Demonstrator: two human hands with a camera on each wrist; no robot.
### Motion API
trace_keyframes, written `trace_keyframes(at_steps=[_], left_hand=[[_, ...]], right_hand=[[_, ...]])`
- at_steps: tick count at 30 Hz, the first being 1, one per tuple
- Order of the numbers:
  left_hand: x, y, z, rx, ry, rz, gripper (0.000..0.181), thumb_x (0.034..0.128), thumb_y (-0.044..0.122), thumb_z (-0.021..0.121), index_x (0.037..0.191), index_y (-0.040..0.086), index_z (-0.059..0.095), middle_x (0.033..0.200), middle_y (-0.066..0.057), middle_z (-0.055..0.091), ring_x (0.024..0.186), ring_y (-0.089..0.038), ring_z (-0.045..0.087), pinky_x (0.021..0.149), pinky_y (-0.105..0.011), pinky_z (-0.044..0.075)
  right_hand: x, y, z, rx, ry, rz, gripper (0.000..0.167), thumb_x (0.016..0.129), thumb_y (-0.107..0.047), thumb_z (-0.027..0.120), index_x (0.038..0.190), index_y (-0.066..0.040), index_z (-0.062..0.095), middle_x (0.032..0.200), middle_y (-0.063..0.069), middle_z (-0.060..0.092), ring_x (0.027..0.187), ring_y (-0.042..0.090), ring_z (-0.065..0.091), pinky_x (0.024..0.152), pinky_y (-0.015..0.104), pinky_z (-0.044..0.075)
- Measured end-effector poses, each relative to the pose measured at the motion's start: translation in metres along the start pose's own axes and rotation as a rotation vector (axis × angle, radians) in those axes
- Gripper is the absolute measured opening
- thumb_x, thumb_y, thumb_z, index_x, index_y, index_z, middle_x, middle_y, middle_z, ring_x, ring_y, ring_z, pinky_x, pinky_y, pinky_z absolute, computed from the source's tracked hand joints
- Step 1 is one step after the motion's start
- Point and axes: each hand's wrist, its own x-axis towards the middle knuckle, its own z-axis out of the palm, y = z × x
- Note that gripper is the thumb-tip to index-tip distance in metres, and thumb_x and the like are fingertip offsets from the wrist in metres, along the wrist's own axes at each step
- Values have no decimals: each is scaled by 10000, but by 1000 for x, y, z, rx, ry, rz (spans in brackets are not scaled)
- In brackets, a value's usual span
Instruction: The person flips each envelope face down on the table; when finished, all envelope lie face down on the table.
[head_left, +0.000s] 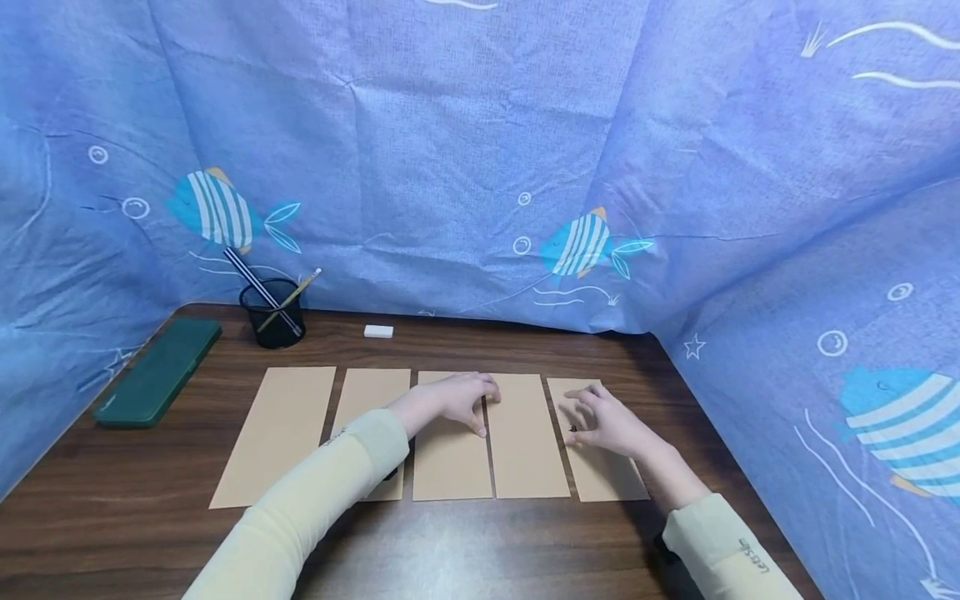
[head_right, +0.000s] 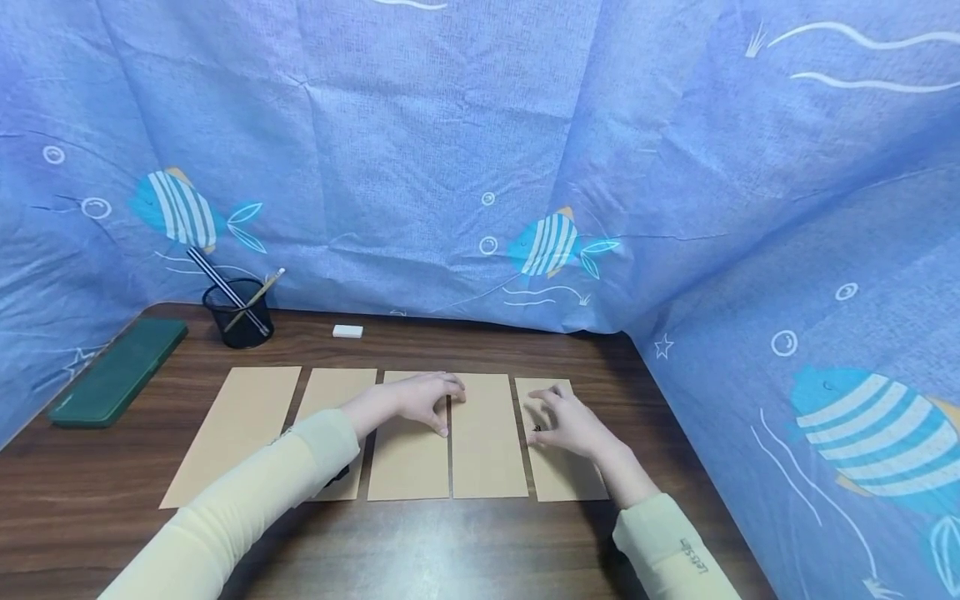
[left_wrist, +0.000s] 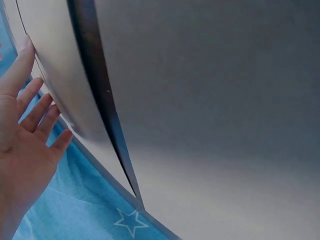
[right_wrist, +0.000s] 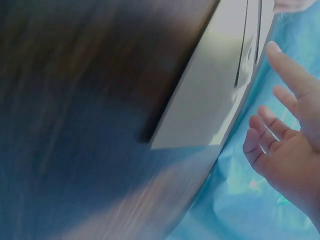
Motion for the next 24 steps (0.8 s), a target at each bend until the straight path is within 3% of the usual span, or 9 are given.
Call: trace_keyframes(at_steps=[5, 10, 19, 24], left_hand=[[-1, 0, -1, -11, 10, 12, 613, 703, 382, 807, 1218, 129, 591, 1300, -26, 541, 1236, -227, 469, 1064, -408, 343], [-1, 2, -2, -15, -6, 4, 629, 707, 360, 810, 1241, 121, 579, 1321, -36, 527, 1257, -241, 454, 1084, -402, 320], [0, 8, -6, 1, -16, -17, 585, 733, 396, 789, 1212, 120, 599, 1287, -35, 539, 1227, -233, 469, 1058, -400, 346], [5, 16, -4, 45, 9, 0, 615, 733, 438, 776, 1235, 138, 587, 1314, -36, 519, 1253, -239, 444, 1049, -442, 353]], right_hand=[[-2, 24, -5, -35, 46, -10, 720, 670, -324, 844, 1272, -49, 560, 1108, 163, 523, 997, 332, 533, 835, 508, 467], [1, 41, -9, -22, 37, -21, 729, 686, -292, 835, 1299, -36, 534, 1263, 257, 478, 1118, 464, 445, 893, 610, 402], [7, 62, -13, 24, -130, 33, 855, 682, -387, 822, 1369, -30, 459, 1461, 295, 291, 1312, 537, 237, 1007, 684, 234], [7, 67, -11, 29, -201, 55, 899, 689, -430, 807, 1402, -41, 420, 1488, 311, 217, 1330, 543, 199, 1014, 682, 225]])
